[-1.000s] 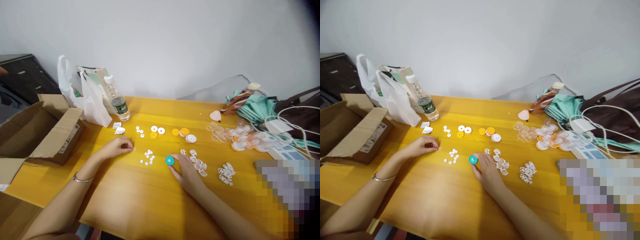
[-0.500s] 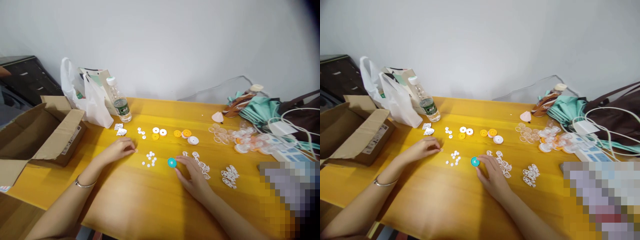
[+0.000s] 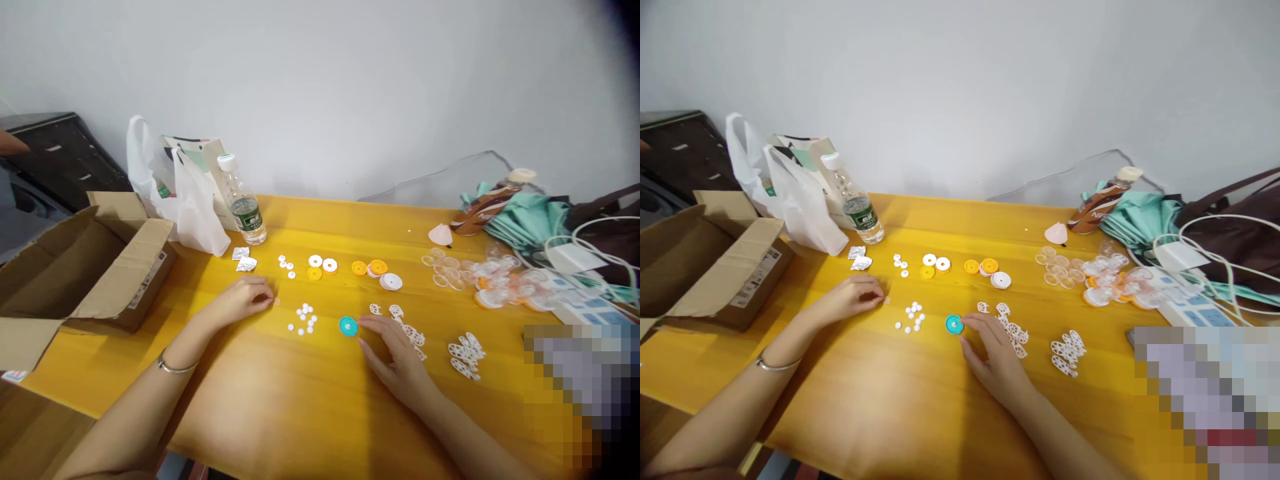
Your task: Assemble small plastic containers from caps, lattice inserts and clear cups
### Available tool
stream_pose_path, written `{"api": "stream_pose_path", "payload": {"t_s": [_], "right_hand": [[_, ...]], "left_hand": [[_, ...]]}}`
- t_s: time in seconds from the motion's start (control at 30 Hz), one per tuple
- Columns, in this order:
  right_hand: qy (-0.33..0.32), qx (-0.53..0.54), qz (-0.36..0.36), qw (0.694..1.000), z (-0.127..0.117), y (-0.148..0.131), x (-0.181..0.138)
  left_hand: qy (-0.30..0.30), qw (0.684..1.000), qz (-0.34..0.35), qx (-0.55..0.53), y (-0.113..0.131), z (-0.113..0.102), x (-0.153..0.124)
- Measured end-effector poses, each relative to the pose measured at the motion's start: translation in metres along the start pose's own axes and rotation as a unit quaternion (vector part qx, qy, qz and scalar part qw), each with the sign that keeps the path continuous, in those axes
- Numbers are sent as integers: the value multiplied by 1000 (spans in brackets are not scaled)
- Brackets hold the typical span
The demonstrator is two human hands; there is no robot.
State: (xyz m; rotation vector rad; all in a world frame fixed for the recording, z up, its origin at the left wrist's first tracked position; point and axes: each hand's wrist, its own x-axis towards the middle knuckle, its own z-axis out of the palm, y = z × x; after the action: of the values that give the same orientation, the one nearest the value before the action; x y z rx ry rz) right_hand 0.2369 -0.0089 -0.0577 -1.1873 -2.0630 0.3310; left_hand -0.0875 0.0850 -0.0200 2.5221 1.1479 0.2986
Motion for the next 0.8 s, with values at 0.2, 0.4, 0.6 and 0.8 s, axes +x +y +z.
{"api": "stream_pose_path", "payload": {"t_s": [0.2, 0.4, 0.6, 0.8], "right_hand": [[52, 21, 29, 998, -1, 2, -2], [54, 72, 21, 996, -7, -17, 11], [-12, 140, 138, 980, -10, -39, 33], [-9, 158, 182, 970, -13, -38, 36]], "left_hand": [[19, 999, 7, -32, 7, -1, 2], [83, 950, 11, -302, 65, 20, 11], [37, 852, -100, -512, 122, 46, 34], [64, 840, -132, -522, 127, 56, 42]]}}
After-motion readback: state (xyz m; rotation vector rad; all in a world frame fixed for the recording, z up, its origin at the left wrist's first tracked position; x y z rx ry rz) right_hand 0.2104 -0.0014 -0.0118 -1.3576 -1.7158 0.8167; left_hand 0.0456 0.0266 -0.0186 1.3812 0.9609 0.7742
